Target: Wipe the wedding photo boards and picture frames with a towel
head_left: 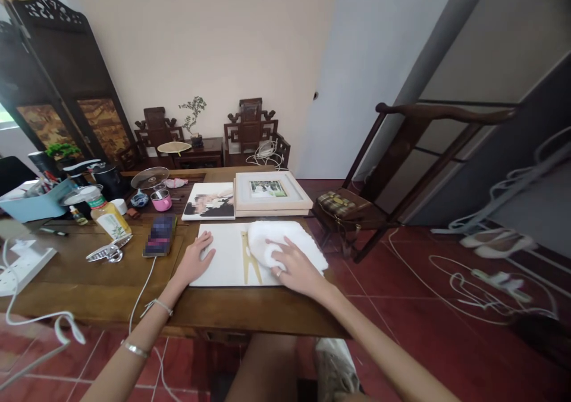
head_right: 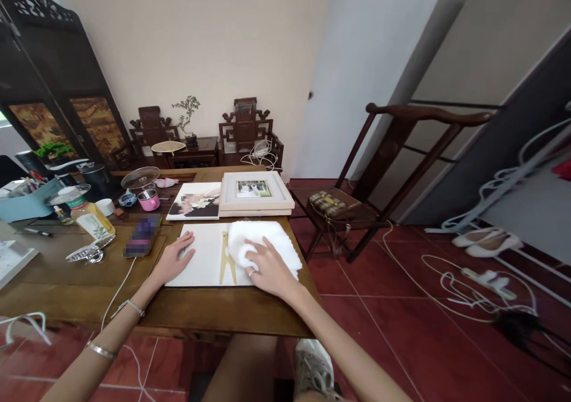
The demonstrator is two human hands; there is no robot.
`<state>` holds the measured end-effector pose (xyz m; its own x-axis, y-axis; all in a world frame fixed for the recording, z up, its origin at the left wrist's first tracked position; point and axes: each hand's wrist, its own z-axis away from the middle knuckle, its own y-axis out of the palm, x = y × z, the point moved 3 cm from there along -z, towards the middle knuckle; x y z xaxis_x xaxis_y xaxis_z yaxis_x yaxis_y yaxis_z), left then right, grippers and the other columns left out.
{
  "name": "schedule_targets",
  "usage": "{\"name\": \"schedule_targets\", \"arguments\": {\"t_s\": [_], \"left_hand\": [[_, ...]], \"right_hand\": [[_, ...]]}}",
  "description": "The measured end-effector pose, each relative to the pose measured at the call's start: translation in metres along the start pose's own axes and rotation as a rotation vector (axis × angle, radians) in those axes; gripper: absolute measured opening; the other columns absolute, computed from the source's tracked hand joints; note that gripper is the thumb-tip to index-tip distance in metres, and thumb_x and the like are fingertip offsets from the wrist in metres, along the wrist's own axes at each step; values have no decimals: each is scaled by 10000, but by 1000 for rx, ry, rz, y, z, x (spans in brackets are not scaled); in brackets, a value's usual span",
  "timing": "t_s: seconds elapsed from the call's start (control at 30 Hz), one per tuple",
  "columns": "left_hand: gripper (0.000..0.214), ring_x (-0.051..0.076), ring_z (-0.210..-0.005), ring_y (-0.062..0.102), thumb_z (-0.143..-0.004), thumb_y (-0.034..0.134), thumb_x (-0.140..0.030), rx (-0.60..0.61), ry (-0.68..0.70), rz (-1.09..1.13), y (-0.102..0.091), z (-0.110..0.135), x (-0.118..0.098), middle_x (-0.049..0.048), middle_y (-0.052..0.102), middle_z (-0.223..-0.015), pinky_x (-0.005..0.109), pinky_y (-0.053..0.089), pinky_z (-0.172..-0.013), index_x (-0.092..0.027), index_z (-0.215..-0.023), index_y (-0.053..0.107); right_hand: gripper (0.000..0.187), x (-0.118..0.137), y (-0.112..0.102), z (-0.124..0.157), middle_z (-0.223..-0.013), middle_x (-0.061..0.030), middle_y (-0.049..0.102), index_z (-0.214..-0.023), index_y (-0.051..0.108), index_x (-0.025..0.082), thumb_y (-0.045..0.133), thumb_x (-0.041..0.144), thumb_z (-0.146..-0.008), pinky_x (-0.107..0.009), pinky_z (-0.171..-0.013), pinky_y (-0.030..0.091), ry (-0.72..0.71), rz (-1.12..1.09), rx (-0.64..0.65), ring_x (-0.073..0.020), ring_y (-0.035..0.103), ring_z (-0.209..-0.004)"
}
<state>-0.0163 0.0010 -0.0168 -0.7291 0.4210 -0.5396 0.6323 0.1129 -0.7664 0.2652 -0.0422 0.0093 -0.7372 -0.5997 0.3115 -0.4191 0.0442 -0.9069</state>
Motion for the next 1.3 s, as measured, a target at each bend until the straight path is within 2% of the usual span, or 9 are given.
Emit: {"name": "schedule_targets", "arguments": {"t_s": [0.13,0.23,0.53,0.63,0.83,0.93,1.03,1.17,1.3], "left_hand": [[490,262,-1359,421,-889,498,-434,0,5,15,-1,0,-1,151,519,-1405,458,298,-1154,-127,-1253,611],[514,268,-1365,411,-891,502,-480,6,4,25,-1,0,0,152,509,-1413,462,285,-1159,-130,-1250,615],[517,275,-1366,407,-889,501,-491,13,31,-22,0,-11,10,150,496,-1423,483,278,-1156,-147,-1260,608],[528,272,-1364,411,-892,495,-491,24,54,-32,1,-12,11,150,492,-1426,462,290,-1155,-136,-1267,608],[536,269,-1360,420,-891,510,-492,36,53,-15,0,0,13,137,497,-1424,447,312,-1148,-134,-1278,605],[531,271,-1361,417,-894,511,-483,34,66,-1,-3,6,12,142,494,-1424,452,305,-1151,-130,-1279,604],[514,269,-1358,424,-896,515,-463,21,71,1,-5,9,11,145,495,-1422,457,307,-1149,-129,-1276,606],[492,275,-1336,456,-877,545,-439,-4,50,13,-6,9,9,149,525,-1396,465,335,-1135,-123,-1245,629],[436,276,-1282,521,-845,594,-403,-49,57,25,-8,6,7,142,589,-1334,458,382,-1107,-135,-1180,672]], "right_hand": [[105,20,1,27,-1326,-172,577,-751,631,204,540,167,-714,-546,-1145,215,-54,-40,11,-293,461,-1305],[115,19,-2,31,-1304,-164,597,-726,629,205,535,146,-697,-518,-1138,261,-77,-56,8,-288,484,-1286],[163,-11,0,-20,-1321,-229,565,-872,662,142,533,146,-773,-501,-1123,267,-87,51,-9,-289,469,-1301],[172,5,-7,-17,-1294,-239,579,-883,678,125,540,146,-783,-500,-1101,291,-71,64,61,-308,486,-1280],[134,50,-27,13,-1015,-196,676,-807,692,139,575,200,-792,-382,-954,429,-208,115,328,-314,567,-1153],[157,36,-31,4,-1010,-165,666,-857,688,149,558,221,-807,-338,-803,469,-161,150,392,-276,636,-956],[177,6,-29,-24,-927,-144,677,-895,676,140,532,210,-819,-336,-747,458,-89,199,372,-263,644,-838],[229,-14,-21,-51,-986,-182,684,-931,662,103,453,148,-849,-415,-882,432,-53,203,278,-307,619,-1028],[220,6,-6,-26,-1292,-233,577,-923,678,111,486,163,-829,-537,-1085,259,-93,171,227,-327,384,-1351]]}}
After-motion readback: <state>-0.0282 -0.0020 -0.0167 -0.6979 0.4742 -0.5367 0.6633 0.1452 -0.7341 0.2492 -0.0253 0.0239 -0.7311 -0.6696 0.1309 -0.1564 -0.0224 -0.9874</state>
